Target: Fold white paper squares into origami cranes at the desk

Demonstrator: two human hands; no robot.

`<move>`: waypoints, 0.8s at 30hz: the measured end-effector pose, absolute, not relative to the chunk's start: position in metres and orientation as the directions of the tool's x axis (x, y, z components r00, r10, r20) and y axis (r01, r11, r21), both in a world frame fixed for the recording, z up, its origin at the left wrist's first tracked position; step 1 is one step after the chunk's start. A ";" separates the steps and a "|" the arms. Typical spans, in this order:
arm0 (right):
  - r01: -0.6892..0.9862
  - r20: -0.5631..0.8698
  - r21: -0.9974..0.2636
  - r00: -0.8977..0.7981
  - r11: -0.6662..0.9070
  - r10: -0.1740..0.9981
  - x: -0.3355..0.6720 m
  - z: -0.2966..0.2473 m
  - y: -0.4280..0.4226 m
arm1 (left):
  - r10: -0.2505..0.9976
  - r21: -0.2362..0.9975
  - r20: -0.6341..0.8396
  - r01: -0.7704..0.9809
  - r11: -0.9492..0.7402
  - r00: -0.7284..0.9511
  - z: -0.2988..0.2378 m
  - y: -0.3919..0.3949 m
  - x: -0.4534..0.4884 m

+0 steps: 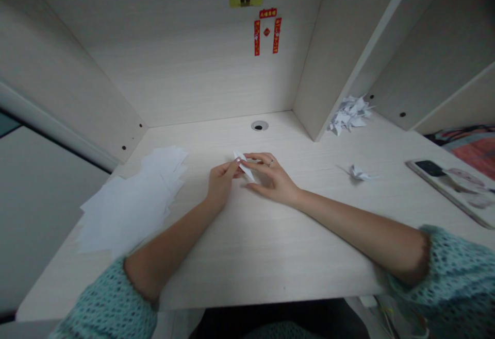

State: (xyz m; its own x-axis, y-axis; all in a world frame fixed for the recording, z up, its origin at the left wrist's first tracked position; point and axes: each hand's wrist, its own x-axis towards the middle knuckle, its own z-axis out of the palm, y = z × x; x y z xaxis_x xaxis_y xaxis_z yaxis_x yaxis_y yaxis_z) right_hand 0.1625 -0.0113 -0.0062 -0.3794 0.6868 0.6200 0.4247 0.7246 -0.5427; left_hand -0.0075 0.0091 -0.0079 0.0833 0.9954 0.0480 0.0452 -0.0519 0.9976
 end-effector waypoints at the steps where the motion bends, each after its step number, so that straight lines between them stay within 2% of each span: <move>1: 0.426 0.623 -0.539 -0.379 0.726 0.684 0.162 -0.006 -0.011 | 0.995 0.997 0.052 0.044 -0.055 0.085 -0.008 0.009 -0.007; 9: 0.460 0.623 -0.509 -0.387 0.728 0.680 0.163 -0.005 -0.012 | 0.994 0.995 0.067 0.070 -0.073 0.084 -0.006 0.006 -0.007; 14: 0.457 0.604 -0.536 -0.379 0.709 0.701 0.163 -0.006 -0.011 | 0.995 0.992 0.075 0.099 -0.081 0.068 -0.005 0.005 -0.006; 20: 0.494 0.562 -0.623 -0.258 0.607 0.786 0.162 -0.010 -0.013 | 0.992 0.979 0.117 0.160 -0.124 0.052 -0.002 0.001 -0.006; 24: 0.553 0.547 -0.613 -0.219 0.564 0.808 0.162 -0.013 -0.015 | 0.986 0.960 0.164 0.229 -0.161 0.004 -0.001 0.001 -0.006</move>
